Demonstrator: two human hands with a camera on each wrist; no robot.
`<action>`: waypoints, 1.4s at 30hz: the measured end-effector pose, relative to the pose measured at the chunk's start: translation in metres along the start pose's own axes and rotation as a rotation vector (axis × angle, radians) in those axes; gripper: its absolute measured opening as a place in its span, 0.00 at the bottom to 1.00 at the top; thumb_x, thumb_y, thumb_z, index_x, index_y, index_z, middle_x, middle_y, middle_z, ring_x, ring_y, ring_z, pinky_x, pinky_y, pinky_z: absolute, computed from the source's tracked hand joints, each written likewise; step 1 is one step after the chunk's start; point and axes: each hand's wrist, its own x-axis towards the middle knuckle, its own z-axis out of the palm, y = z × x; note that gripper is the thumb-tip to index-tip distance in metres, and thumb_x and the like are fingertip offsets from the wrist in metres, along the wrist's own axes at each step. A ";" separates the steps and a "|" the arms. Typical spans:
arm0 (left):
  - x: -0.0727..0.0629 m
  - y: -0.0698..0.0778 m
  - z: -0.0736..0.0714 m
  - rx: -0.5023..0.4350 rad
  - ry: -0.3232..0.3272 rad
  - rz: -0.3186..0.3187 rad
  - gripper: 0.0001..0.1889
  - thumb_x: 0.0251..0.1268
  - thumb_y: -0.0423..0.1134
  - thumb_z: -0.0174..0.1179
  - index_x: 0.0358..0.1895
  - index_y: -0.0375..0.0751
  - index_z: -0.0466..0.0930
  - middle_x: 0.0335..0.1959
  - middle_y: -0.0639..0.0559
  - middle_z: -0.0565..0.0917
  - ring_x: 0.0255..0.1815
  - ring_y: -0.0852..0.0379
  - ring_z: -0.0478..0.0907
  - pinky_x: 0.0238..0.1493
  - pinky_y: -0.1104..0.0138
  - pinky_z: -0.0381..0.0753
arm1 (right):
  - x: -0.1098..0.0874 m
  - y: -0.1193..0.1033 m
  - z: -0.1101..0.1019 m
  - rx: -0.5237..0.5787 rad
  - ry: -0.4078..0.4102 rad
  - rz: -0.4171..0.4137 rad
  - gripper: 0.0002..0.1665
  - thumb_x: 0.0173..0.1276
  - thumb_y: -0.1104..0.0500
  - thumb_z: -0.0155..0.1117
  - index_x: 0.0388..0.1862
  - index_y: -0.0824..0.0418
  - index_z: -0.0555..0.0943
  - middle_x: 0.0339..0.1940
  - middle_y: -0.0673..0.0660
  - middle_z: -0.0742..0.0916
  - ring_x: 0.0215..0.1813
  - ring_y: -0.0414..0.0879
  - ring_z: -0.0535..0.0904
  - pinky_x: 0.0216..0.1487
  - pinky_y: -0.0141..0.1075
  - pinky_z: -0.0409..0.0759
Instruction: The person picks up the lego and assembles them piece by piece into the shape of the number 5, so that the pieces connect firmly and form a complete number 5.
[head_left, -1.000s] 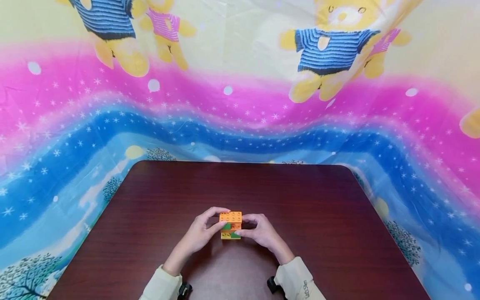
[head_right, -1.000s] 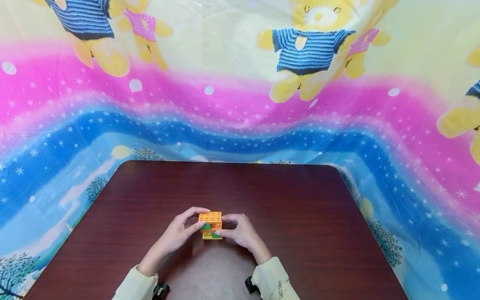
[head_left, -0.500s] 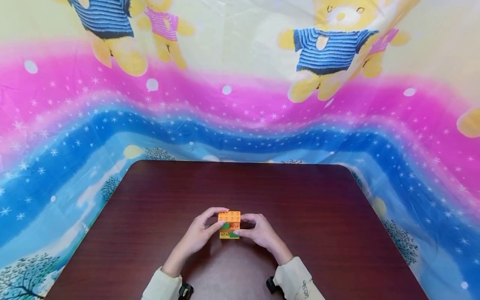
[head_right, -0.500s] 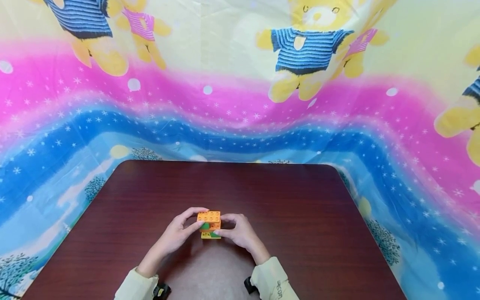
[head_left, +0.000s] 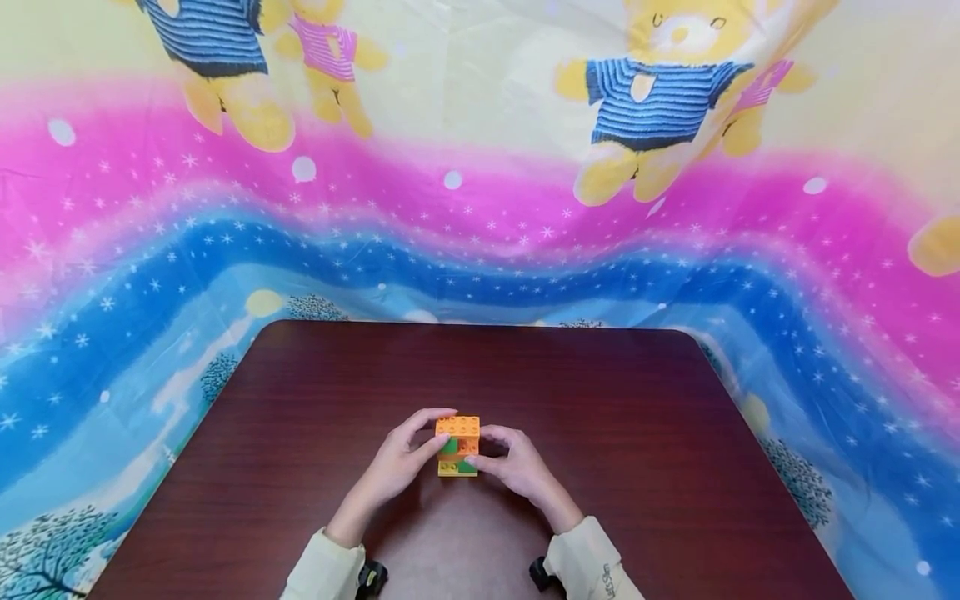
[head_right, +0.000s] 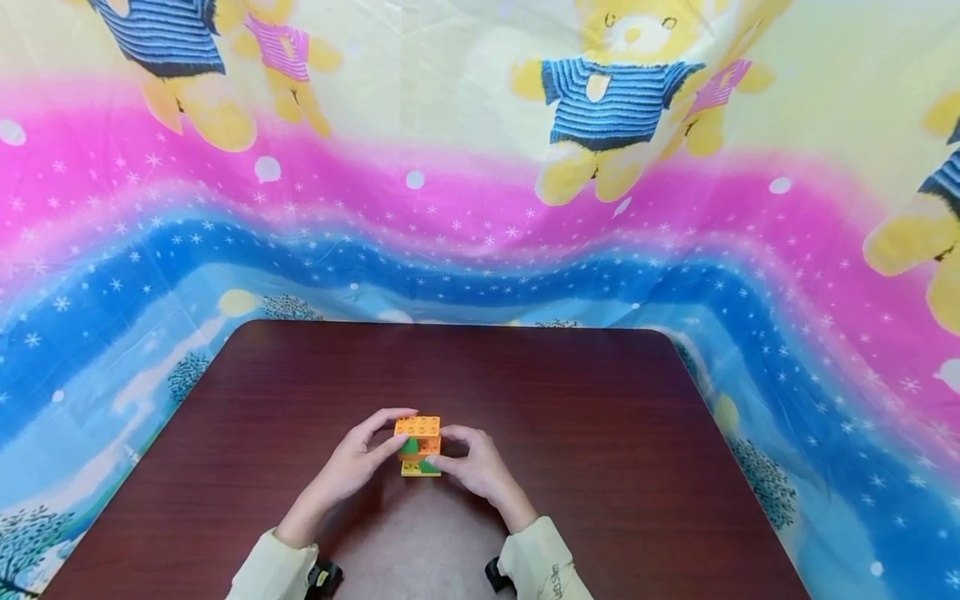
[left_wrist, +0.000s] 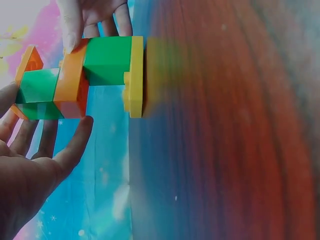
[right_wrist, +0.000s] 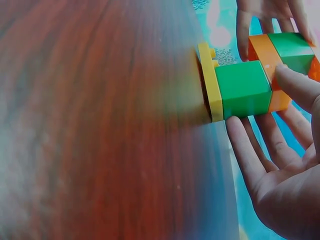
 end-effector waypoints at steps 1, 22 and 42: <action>0.001 0.000 0.000 0.003 0.001 -0.001 0.21 0.76 0.48 0.62 0.68 0.62 0.77 0.65 0.58 0.80 0.64 0.49 0.76 0.58 0.71 0.81 | 0.000 0.000 0.000 -0.002 0.005 0.001 0.21 0.68 0.52 0.76 0.59 0.53 0.85 0.53 0.53 0.90 0.54 0.48 0.86 0.57 0.44 0.84; 0.027 -0.014 0.001 -0.099 0.068 -0.072 0.23 0.80 0.46 0.57 0.74 0.58 0.71 0.67 0.50 0.79 0.65 0.49 0.77 0.65 0.55 0.79 | 0.009 0.003 0.006 0.036 0.061 -0.008 0.31 0.69 0.60 0.73 0.70 0.61 0.77 0.58 0.63 0.87 0.58 0.58 0.85 0.57 0.49 0.85; 0.038 -0.027 0.007 -0.151 0.107 -0.136 0.26 0.82 0.39 0.54 0.78 0.61 0.65 0.75 0.45 0.71 0.71 0.41 0.74 0.67 0.47 0.78 | 0.015 0.005 0.008 0.066 0.068 0.044 0.34 0.71 0.58 0.71 0.74 0.59 0.74 0.63 0.65 0.84 0.56 0.56 0.85 0.51 0.44 0.87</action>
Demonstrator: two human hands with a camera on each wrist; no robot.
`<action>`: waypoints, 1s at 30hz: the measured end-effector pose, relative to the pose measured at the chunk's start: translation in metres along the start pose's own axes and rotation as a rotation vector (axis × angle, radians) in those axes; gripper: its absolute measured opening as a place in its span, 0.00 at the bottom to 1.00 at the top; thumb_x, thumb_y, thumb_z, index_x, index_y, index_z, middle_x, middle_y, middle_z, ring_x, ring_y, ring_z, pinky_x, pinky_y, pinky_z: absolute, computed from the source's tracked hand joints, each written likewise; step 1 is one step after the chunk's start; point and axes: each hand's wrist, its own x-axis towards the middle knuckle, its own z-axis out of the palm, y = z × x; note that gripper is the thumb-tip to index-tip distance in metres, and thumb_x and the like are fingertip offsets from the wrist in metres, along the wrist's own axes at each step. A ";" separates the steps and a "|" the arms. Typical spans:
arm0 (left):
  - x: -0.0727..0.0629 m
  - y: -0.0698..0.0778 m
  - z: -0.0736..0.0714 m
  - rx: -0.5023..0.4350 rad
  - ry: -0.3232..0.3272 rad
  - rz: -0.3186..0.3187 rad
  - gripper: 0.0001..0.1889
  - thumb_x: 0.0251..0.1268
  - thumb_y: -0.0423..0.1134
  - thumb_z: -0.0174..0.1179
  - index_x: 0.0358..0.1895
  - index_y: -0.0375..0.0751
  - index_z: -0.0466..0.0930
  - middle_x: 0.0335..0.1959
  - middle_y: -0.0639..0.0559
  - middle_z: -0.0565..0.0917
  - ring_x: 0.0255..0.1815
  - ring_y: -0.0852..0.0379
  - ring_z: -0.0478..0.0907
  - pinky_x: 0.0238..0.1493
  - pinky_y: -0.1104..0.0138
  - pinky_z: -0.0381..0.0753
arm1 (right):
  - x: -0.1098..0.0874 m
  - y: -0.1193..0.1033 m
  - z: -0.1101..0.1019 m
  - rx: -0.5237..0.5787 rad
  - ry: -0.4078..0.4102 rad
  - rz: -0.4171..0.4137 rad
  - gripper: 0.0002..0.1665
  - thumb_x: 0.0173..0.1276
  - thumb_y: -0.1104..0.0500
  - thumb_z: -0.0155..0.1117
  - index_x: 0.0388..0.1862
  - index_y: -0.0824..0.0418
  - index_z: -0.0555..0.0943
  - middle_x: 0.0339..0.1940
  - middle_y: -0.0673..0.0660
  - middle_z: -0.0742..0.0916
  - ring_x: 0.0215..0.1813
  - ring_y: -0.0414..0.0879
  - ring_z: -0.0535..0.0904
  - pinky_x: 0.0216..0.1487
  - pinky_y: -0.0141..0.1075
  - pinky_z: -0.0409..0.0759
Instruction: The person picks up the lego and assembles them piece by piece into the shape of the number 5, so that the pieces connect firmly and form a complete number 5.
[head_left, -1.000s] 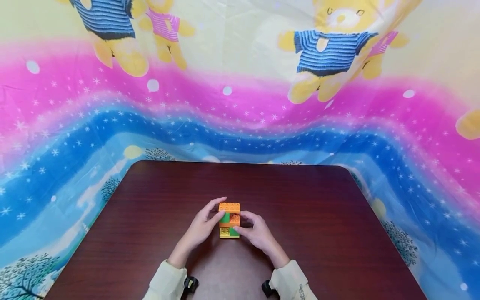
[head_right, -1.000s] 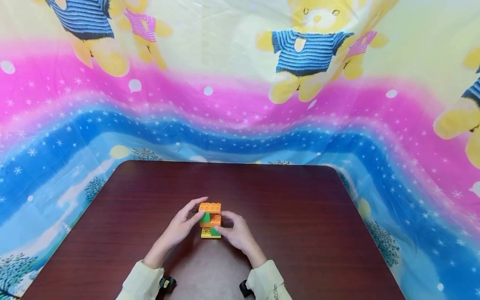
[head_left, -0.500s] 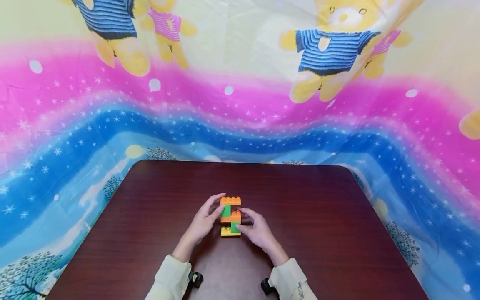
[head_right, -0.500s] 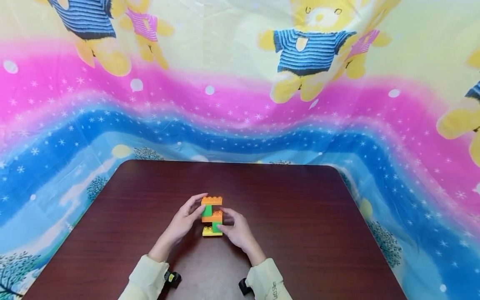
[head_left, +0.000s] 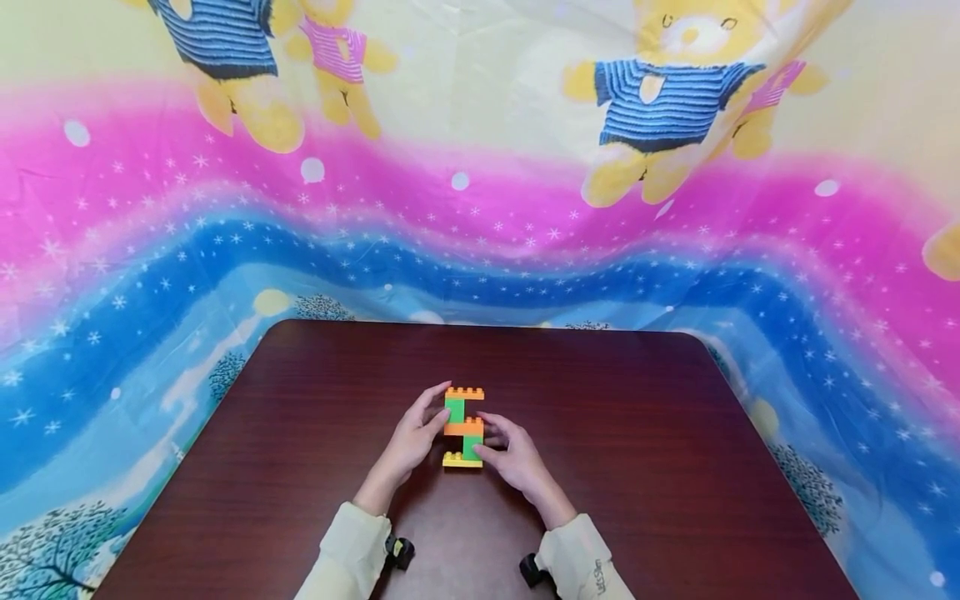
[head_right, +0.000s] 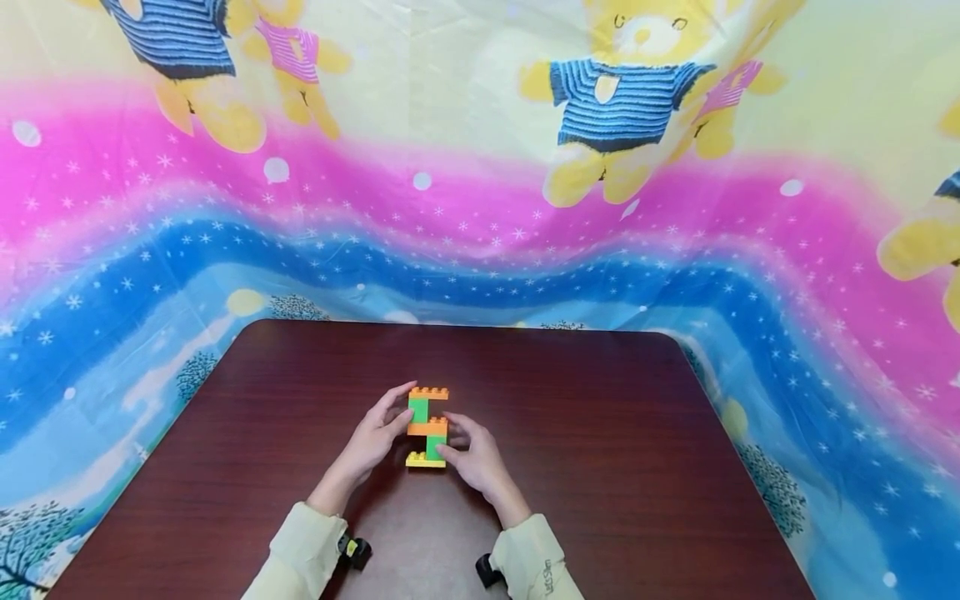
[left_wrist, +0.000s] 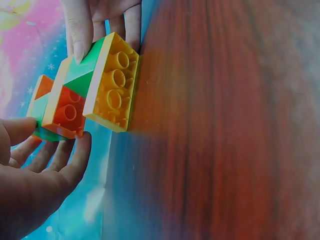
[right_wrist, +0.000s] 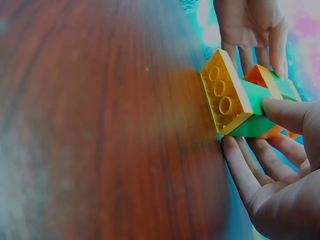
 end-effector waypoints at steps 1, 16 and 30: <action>0.001 -0.001 0.000 -0.001 0.000 -0.009 0.27 0.82 0.39 0.54 0.78 0.60 0.65 0.74 0.44 0.72 0.70 0.41 0.75 0.66 0.48 0.79 | 0.000 0.000 0.000 0.003 -0.001 0.000 0.34 0.71 0.59 0.71 0.74 0.58 0.74 0.64 0.65 0.84 0.56 0.56 0.85 0.51 0.44 0.87; 0.004 -0.001 0.001 -0.009 -0.043 -0.068 0.30 0.82 0.36 0.53 0.81 0.55 0.60 0.76 0.44 0.70 0.71 0.41 0.73 0.67 0.50 0.79 | 0.000 0.004 0.001 0.069 0.032 0.032 0.32 0.71 0.62 0.71 0.72 0.65 0.75 0.61 0.68 0.84 0.57 0.60 0.84 0.53 0.46 0.87; 0.009 -0.008 0.001 -0.010 -0.036 -0.118 0.30 0.81 0.35 0.53 0.81 0.47 0.60 0.76 0.42 0.70 0.74 0.39 0.70 0.68 0.47 0.78 | 0.003 0.011 0.002 0.067 0.048 0.033 0.32 0.70 0.61 0.72 0.71 0.66 0.76 0.60 0.66 0.85 0.59 0.59 0.84 0.59 0.49 0.84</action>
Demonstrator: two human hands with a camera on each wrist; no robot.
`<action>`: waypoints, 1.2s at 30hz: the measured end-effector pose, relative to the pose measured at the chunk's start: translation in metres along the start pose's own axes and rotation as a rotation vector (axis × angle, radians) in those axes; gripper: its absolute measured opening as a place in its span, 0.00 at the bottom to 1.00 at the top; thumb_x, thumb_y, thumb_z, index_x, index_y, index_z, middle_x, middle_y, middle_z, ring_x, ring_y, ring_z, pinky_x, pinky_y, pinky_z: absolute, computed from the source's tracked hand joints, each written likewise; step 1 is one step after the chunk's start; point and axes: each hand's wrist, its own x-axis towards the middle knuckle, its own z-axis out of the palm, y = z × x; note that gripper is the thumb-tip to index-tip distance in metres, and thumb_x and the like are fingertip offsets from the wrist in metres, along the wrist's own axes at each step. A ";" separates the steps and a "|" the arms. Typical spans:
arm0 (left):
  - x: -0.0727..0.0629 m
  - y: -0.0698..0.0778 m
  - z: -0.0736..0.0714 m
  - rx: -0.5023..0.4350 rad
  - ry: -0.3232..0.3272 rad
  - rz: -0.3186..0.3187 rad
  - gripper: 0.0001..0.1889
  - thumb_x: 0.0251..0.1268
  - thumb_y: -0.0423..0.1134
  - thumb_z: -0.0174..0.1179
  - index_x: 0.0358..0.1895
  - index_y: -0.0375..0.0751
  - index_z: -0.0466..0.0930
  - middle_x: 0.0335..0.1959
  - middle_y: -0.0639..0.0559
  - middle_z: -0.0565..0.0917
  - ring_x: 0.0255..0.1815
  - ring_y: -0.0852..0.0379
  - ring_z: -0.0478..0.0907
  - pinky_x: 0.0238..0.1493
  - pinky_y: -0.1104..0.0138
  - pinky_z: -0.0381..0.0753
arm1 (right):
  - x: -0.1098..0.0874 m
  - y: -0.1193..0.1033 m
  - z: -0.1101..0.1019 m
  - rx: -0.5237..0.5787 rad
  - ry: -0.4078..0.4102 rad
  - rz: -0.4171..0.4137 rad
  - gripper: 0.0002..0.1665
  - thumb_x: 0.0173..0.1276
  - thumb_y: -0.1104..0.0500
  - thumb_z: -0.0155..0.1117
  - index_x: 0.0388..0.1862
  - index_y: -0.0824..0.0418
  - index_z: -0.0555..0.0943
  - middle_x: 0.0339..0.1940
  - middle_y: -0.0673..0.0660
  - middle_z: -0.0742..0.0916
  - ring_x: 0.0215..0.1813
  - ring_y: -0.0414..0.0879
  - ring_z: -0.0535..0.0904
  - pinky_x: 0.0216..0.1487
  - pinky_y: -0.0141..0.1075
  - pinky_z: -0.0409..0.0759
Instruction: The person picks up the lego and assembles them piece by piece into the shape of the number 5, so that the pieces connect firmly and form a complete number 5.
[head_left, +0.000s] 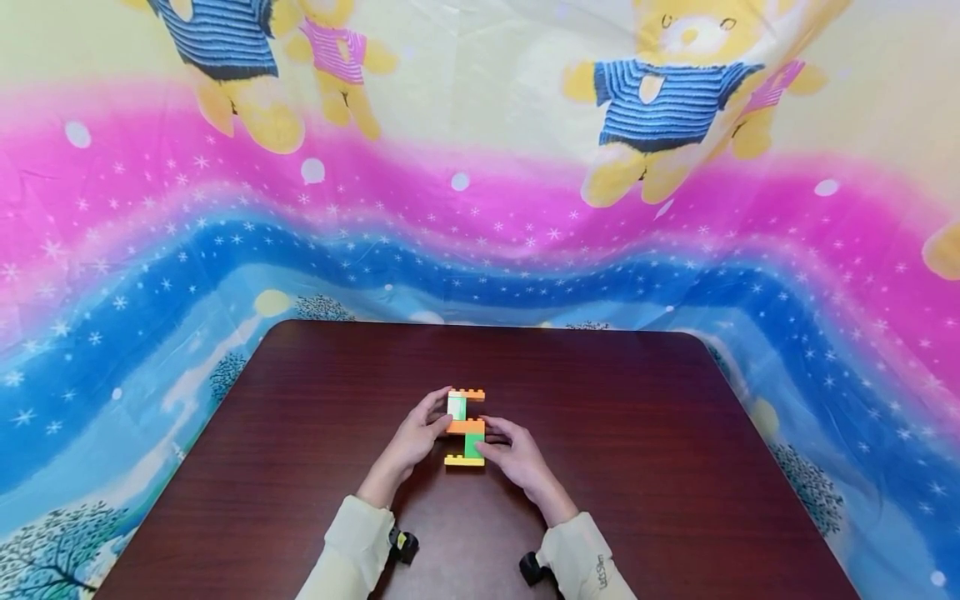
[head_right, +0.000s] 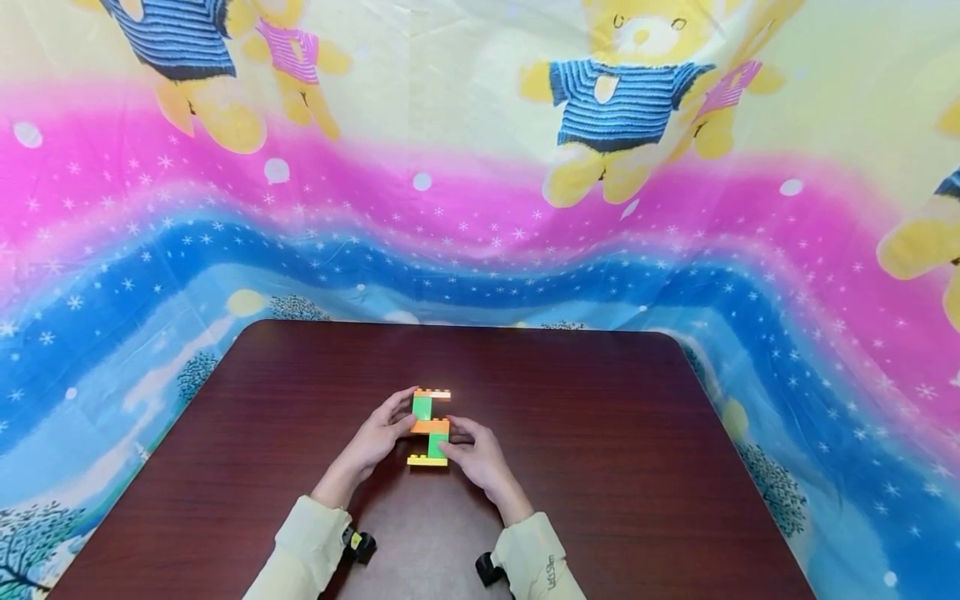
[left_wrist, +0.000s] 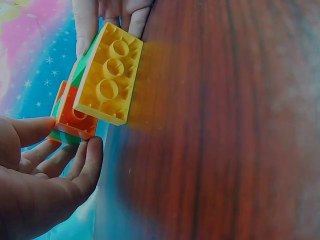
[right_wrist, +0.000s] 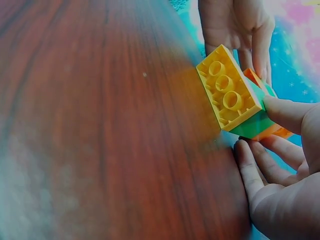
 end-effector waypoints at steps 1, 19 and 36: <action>0.000 0.000 0.000 -0.002 0.000 -0.004 0.30 0.81 0.35 0.53 0.81 0.47 0.60 0.76 0.42 0.70 0.74 0.39 0.70 0.68 0.47 0.77 | 0.000 0.000 0.000 -0.002 -0.001 -0.001 0.32 0.70 0.60 0.72 0.71 0.66 0.77 0.59 0.66 0.86 0.59 0.58 0.84 0.59 0.49 0.84; 0.005 -0.001 -0.002 -0.049 -0.053 -0.056 0.30 0.82 0.36 0.52 0.82 0.43 0.57 0.77 0.39 0.67 0.77 0.38 0.66 0.71 0.48 0.74 | 0.004 0.001 -0.008 -0.038 -0.041 0.037 0.32 0.71 0.55 0.72 0.72 0.62 0.77 0.66 0.64 0.83 0.62 0.58 0.83 0.59 0.47 0.85; 0.003 -0.007 -0.006 -0.040 -0.075 -0.113 0.29 0.82 0.39 0.53 0.81 0.46 0.61 0.77 0.39 0.67 0.75 0.37 0.68 0.70 0.45 0.74 | 0.001 0.001 -0.004 -0.052 -0.038 0.065 0.30 0.71 0.55 0.72 0.70 0.61 0.79 0.65 0.63 0.83 0.60 0.55 0.82 0.58 0.45 0.85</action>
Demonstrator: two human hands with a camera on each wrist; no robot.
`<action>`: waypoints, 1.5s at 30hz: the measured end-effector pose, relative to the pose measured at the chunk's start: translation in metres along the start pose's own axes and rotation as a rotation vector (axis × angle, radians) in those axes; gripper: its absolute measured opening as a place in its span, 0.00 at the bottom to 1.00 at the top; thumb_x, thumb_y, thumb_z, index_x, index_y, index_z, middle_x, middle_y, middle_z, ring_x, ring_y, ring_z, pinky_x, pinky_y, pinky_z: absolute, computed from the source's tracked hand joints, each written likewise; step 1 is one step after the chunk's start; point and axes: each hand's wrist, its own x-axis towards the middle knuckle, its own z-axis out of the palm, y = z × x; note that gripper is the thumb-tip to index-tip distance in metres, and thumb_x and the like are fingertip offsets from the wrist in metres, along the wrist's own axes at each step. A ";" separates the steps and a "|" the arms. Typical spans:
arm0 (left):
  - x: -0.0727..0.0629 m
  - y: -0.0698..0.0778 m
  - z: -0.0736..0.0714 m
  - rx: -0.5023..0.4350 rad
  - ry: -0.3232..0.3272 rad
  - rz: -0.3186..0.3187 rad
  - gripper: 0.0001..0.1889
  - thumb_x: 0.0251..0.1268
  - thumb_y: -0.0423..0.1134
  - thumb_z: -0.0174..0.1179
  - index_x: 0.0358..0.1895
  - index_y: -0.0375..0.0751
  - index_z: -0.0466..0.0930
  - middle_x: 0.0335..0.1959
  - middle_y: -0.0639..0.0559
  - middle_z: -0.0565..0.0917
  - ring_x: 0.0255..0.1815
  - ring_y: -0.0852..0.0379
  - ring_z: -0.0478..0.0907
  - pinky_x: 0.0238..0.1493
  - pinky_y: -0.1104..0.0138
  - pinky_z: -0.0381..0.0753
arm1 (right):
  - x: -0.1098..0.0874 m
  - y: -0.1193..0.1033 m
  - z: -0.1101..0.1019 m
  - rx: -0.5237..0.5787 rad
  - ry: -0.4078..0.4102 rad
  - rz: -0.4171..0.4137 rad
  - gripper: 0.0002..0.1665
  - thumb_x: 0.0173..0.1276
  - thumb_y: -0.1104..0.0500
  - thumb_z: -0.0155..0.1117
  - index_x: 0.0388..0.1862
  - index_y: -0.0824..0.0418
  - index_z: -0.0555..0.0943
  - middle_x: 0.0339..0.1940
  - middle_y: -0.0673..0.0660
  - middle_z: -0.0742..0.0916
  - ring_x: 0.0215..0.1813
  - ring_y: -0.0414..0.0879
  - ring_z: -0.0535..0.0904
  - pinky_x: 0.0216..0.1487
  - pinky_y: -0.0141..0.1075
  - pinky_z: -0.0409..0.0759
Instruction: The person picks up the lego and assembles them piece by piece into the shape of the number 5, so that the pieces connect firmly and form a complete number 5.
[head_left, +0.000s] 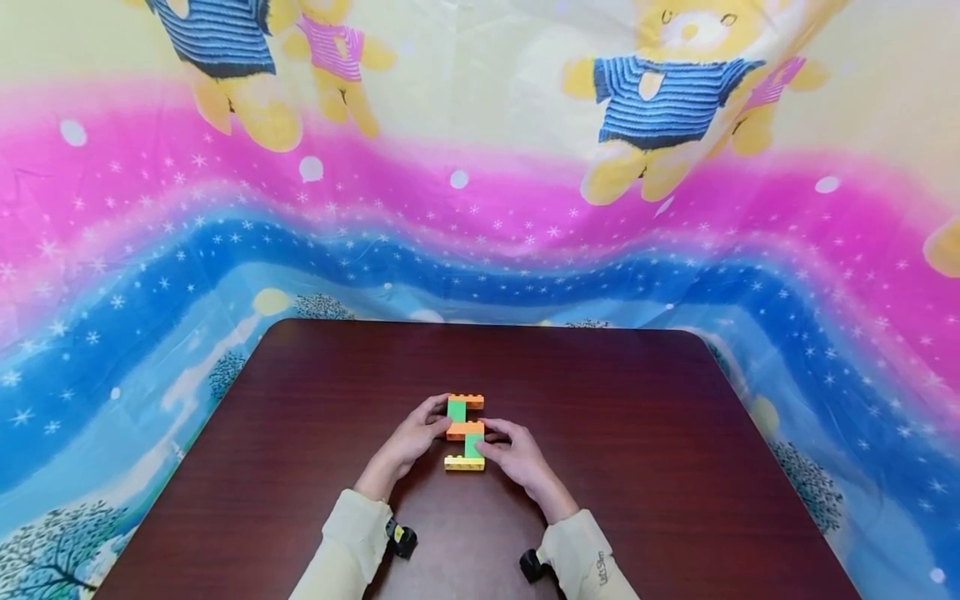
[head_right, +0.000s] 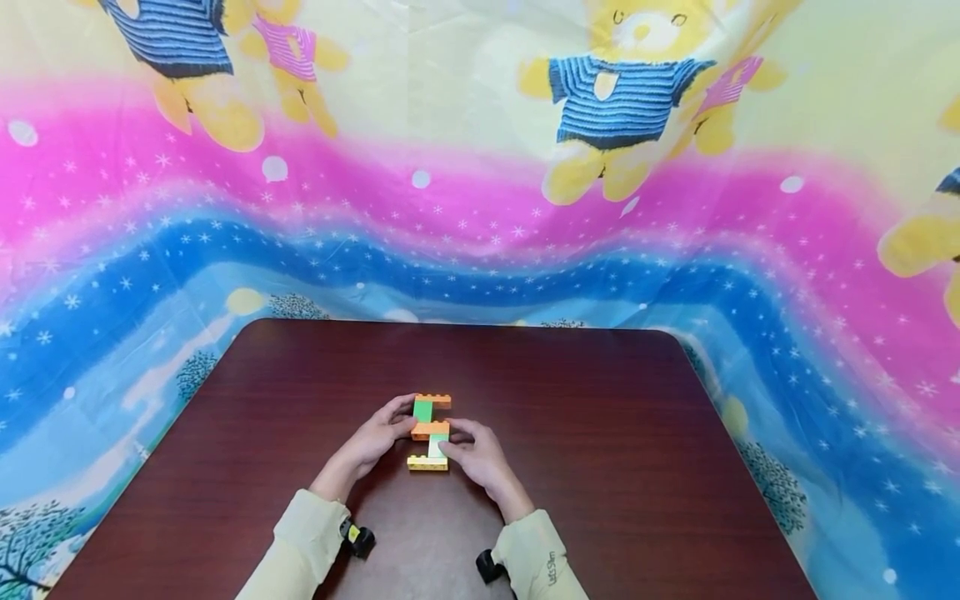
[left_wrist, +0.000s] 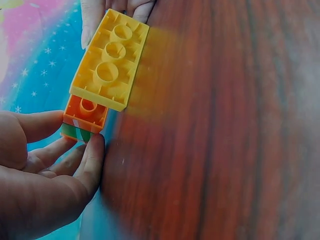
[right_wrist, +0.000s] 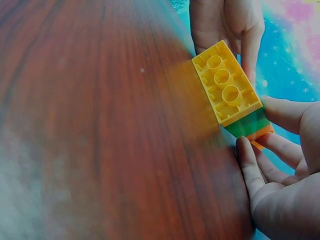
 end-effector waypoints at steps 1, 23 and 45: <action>0.000 0.000 0.000 0.001 -0.001 -0.002 0.28 0.82 0.39 0.53 0.81 0.46 0.61 0.77 0.38 0.68 0.75 0.37 0.68 0.70 0.45 0.74 | 0.000 0.000 0.000 0.003 0.002 0.004 0.30 0.71 0.55 0.72 0.70 0.61 0.79 0.65 0.63 0.83 0.60 0.55 0.82 0.58 0.45 0.85; 0.001 -0.001 0.003 0.034 0.009 -0.005 0.29 0.82 0.38 0.53 0.81 0.44 0.60 0.76 0.38 0.69 0.74 0.37 0.70 0.70 0.45 0.74 | 0.000 0.003 -0.001 -0.025 0.014 -0.018 0.28 0.71 0.56 0.72 0.68 0.61 0.80 0.61 0.62 0.84 0.57 0.54 0.83 0.58 0.47 0.84; 0.001 0.000 0.003 0.091 0.030 0.008 0.30 0.80 0.37 0.56 0.80 0.41 0.61 0.72 0.34 0.72 0.71 0.36 0.71 0.69 0.42 0.72 | -0.001 0.000 0.001 -0.010 0.004 -0.014 0.29 0.72 0.55 0.71 0.69 0.61 0.79 0.60 0.63 0.84 0.55 0.54 0.83 0.55 0.45 0.86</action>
